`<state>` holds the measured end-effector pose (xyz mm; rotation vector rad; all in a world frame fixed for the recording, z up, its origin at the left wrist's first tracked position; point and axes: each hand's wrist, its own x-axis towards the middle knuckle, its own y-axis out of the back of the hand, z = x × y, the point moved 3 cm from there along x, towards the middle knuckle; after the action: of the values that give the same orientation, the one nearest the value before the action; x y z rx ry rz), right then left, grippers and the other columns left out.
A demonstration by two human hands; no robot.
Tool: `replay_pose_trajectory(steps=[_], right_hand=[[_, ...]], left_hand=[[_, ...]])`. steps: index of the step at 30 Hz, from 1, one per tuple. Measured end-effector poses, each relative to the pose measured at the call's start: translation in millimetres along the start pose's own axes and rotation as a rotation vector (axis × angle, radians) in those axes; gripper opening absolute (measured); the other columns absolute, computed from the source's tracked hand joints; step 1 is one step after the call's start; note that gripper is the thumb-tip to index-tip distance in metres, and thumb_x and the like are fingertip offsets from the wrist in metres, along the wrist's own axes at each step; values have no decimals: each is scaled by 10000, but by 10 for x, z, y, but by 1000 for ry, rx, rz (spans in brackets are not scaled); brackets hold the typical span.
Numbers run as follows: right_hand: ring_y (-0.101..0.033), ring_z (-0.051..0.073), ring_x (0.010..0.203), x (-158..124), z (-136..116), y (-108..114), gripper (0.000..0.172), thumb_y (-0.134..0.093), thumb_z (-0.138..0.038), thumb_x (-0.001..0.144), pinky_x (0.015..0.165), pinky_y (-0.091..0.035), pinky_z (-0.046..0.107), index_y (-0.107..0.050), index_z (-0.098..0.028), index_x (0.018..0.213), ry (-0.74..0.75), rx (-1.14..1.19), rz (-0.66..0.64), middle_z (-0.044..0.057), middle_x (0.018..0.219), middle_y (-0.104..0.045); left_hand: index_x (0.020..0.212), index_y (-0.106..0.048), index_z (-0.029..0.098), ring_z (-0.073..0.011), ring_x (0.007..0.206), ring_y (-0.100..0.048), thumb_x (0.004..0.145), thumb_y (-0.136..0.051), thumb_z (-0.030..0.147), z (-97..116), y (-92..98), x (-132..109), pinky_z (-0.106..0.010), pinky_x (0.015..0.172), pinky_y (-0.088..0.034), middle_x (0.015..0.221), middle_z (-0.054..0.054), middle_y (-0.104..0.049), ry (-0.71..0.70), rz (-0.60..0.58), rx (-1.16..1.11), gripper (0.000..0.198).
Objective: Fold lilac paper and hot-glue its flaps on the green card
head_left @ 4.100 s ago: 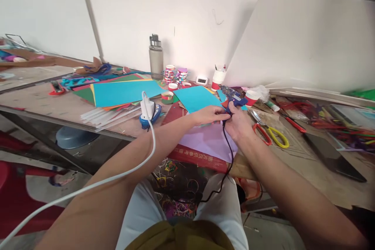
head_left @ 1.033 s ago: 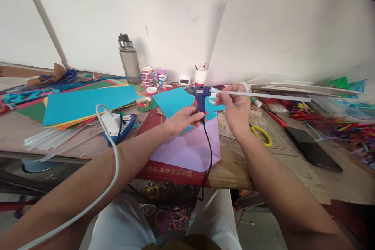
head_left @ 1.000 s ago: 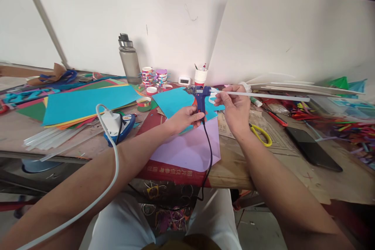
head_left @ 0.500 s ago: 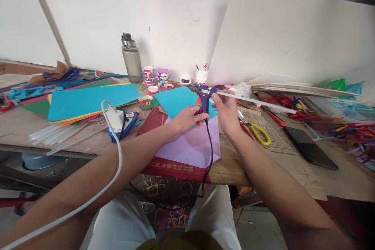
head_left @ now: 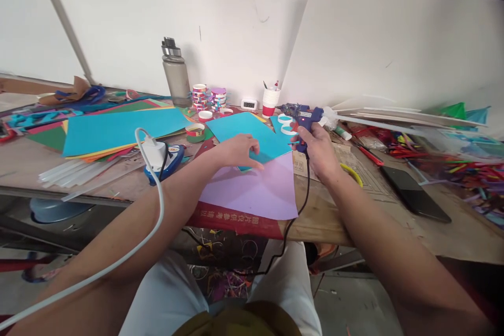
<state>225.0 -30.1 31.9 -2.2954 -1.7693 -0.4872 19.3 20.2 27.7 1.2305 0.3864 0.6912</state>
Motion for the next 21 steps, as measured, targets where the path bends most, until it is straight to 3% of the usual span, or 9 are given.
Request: replay_pose_trajectory(steps=[5, 8, 11, 13, 17, 21], right_hand=[[-570, 95, 611, -114, 53, 154, 245, -629, -413, 775, 536, -480, 245, -569, -219, 912, -93, 3, -100, 13, 925, -672], [-563, 92, 595, -139, 154, 170, 248, -646, -408, 759, 525, -473, 248, -574, -219, 903, -132, 28, -134, 16, 949, -684], [-561, 94, 577, -123, 239, 157, 256, -661, -408, 740, 509, -466, 247, -569, -212, 876, -164, 43, -169, 16, 907, -690], [-558, 95, 561, -106, 271, 148, 254, -668, -406, 732, 492, -457, 244, -559, -208, 846, -170, 41, -185, 16, 870, -690], [-570, 100, 581, -93, 284, 138, 258, -673, -398, 726, 478, -446, 235, -567, -205, 860, -177, 24, -203, 29, 904, -698], [-563, 93, 572, -86, 246, 184, 245, -677, -379, 703, 480, -444, 221, -554, -205, 824, -198, 17, -128, 16, 852, -694]], left_hand=[[974, -642, 177, -215, 844, -575, 717, -657, 579, -59, -96, 6, -284, 667, -398, 1038, -81, -592, -11, -104, 52, 478], [1050, -638, 182, -224, 957, -562, 798, -587, 553, -37, -122, 31, -289, 779, -410, 1075, -81, -597, -131, -97, 9, 451], [991, -652, 179, -204, 1005, -554, 922, -428, 443, 7, -157, 64, -286, 861, -397, 1036, -73, -619, -249, -77, -43, 353], [961, -649, 170, -189, 960, -566, 940, -393, 376, 19, -194, 87, -279, 840, -405, 1018, -74, -619, -250, -63, -64, 329], [1179, -586, 156, -197, 932, -562, 906, -472, 339, 7, -266, 106, -283, 801, -422, 1052, -82, -594, -186, -77, -56, 348], [1271, -563, 161, -218, 1078, -529, 937, -430, 346, 8, -295, 89, -318, 933, -389, 1177, -119, -563, -222, -119, 27, 404]])
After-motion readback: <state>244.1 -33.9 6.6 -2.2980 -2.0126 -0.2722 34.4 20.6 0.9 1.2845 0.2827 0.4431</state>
